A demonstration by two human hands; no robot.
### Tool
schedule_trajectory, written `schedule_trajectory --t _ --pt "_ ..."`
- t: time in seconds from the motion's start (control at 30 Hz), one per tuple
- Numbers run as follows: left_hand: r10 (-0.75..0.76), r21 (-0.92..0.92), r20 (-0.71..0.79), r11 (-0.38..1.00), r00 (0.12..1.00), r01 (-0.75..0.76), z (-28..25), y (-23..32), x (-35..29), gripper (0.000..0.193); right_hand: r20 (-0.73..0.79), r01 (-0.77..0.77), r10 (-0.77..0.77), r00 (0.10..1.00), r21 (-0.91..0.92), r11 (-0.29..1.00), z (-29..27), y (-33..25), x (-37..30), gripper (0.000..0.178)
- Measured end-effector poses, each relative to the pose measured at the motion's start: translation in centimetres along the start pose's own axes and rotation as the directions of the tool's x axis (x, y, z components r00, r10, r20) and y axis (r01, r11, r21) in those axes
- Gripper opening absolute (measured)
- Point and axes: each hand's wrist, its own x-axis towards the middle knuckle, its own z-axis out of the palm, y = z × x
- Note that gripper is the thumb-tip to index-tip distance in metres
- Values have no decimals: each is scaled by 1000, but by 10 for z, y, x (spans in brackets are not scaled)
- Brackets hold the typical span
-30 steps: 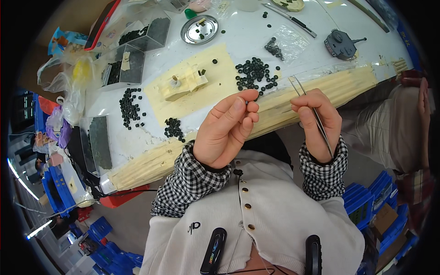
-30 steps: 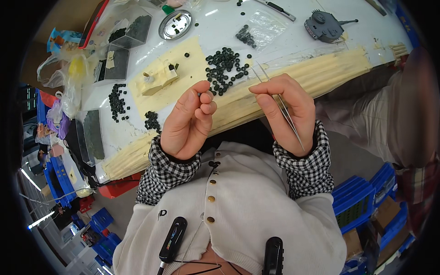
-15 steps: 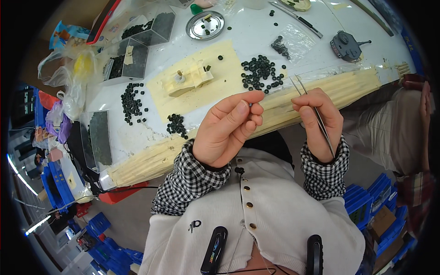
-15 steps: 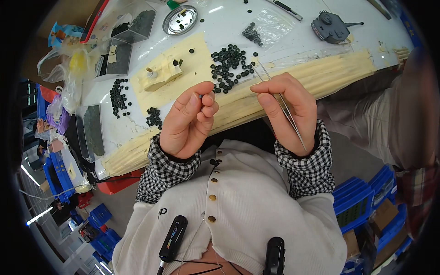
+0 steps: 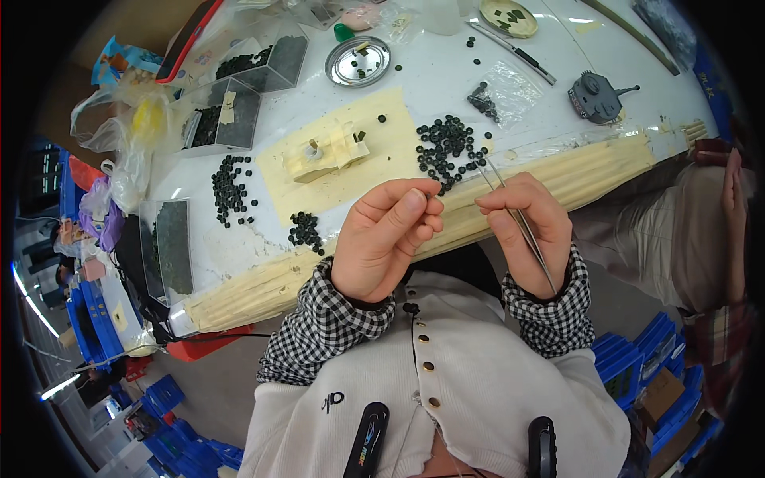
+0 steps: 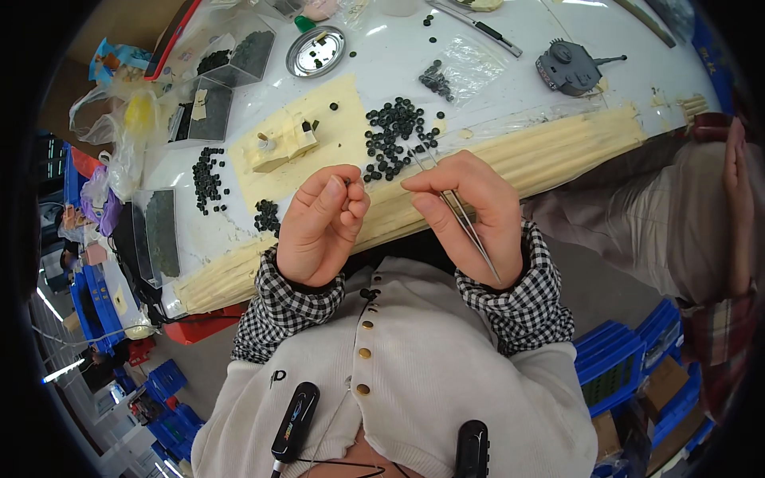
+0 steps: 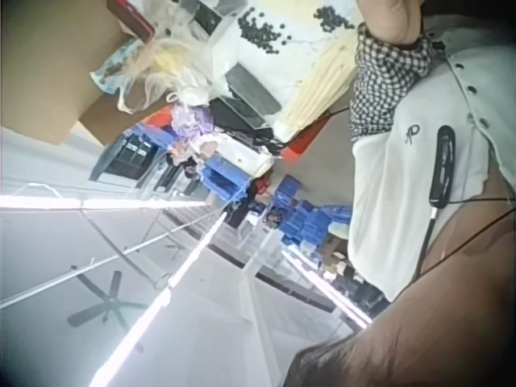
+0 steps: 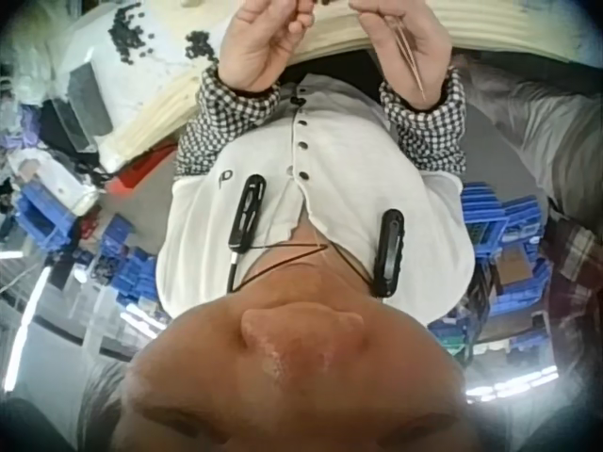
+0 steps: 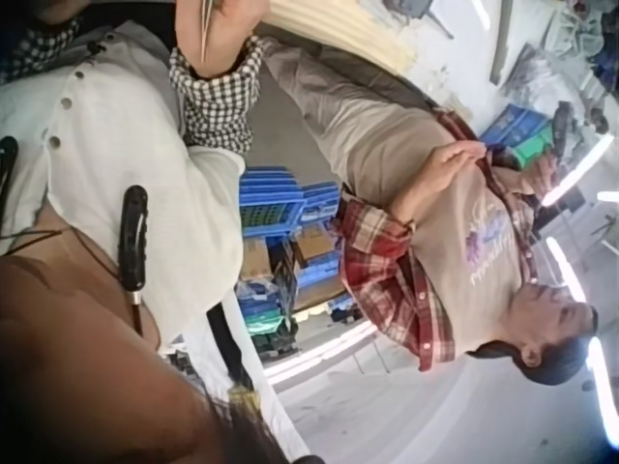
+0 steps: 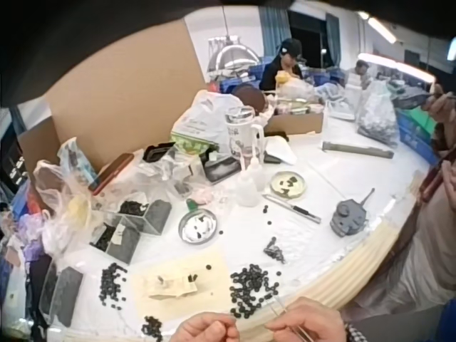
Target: Assembling small plastic components onto a toy tank model using tweezers.
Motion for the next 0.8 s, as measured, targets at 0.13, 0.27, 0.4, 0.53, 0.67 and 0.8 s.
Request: schedule_trajectory --t 0.13,0.27,0.4,0.53,0.67,0.8 --pt "20 53 -13 998 1000 -20 2 -3 0 22 -41 52 -53 998 -35 998 11 -4 3 16" --pt "3 41 18 999 1000 -4 -1 -5 -1 22 -58 104 -110 992 -99 990 18 -7 5 22" --pt "-18 55 20 998 1000 17 3 -5 -2 23 -82 151 -165 983 -156 976 23 -9 7 25" --pt "-26 67 -1 997 1000 26 2 -5 -3 24 -97 172 -189 977 -160 972 26 -10 10 27" --pt "-10 97 23 995 1000 8 0 -6 -3 24 -121 175 -196 973 -167 970 29 -11 9 27" --pt "-14 117 21 993 1000 11 0 -6 -3 24 -129 175 -198 972 -168 970 29 -10 9 27"
